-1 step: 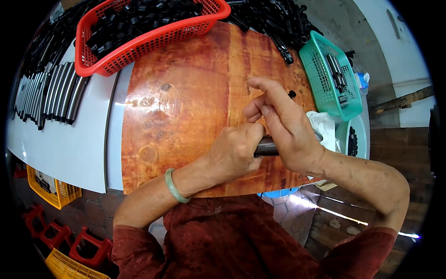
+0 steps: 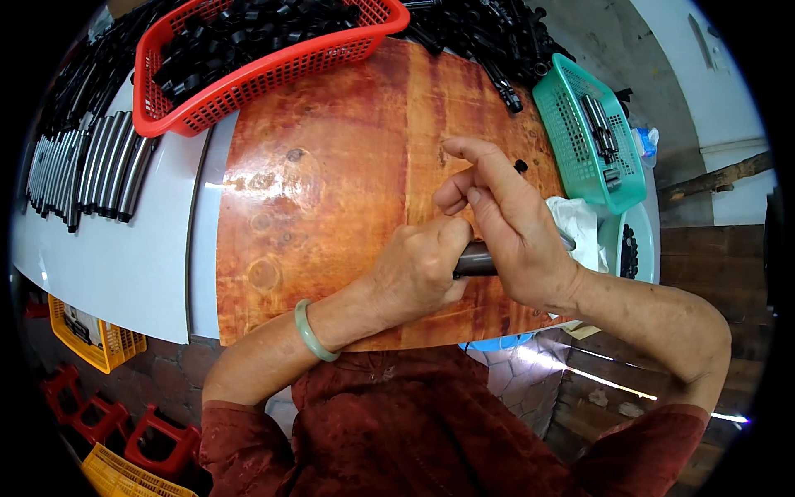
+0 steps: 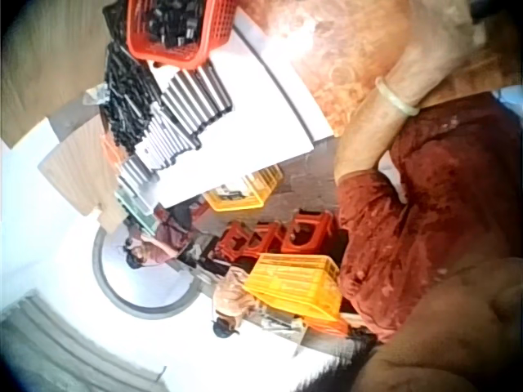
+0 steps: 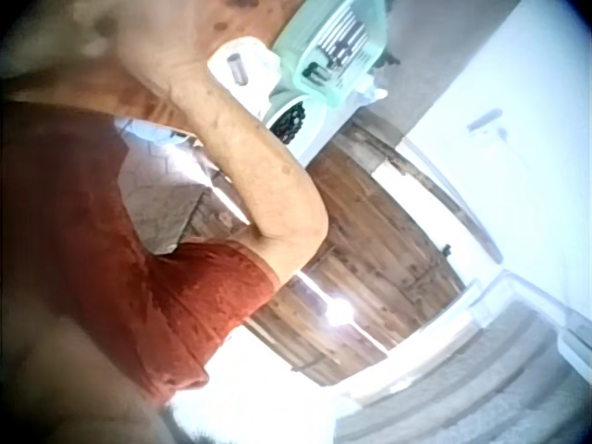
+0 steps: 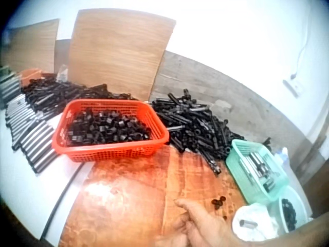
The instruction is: The person assembles cylindrical metal rods with black plastic end caps at a workbench. They repeatedly pick up a rod, attach a cap, and place the assembled unit aside. The person also wipes the work surface with a white cloth between assemblies.
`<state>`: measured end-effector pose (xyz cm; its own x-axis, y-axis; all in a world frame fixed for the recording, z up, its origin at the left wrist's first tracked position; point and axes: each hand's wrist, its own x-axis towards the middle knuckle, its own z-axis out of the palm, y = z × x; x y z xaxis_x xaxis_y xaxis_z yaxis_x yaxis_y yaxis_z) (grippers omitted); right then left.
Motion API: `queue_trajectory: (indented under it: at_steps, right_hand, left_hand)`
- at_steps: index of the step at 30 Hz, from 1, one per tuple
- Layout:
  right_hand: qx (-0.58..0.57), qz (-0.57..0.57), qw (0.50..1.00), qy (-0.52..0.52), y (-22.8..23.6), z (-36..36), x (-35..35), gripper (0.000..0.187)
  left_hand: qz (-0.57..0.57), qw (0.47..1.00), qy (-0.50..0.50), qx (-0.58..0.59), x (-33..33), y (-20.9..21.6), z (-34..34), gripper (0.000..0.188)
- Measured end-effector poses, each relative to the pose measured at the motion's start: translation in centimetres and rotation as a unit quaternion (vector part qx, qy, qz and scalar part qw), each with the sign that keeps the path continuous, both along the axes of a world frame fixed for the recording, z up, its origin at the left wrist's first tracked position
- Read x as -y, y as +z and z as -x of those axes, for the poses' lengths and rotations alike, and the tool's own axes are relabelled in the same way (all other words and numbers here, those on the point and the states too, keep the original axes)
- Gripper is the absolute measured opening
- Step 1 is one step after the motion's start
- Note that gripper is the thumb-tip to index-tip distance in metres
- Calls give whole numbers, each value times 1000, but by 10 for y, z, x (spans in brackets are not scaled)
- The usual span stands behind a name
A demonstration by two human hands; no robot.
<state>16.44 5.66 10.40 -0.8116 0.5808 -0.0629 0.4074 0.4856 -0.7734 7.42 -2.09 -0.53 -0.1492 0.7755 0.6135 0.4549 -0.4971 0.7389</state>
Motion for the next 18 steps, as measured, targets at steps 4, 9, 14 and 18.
queue_trajectory:
  at_steps: [4,9,14,18]
  right_hand:
    - [-5,45,997,-61,-3,-1,0,34]
    - [-22,82,991,-101,-11,-4,-6,33]
    - [-122,325,928,-138,-27,7,-12,41]
    - [-171,453,857,-178,-31,2,-15,48]
  left_hand:
    - [-11,999,29,-13,-3,2,-2,32]
    - [26,999,27,-30,-2,7,0,32]
    - [61,995,-35,76,-7,9,12,18]
    - [53,984,-64,158,-13,6,16,24]
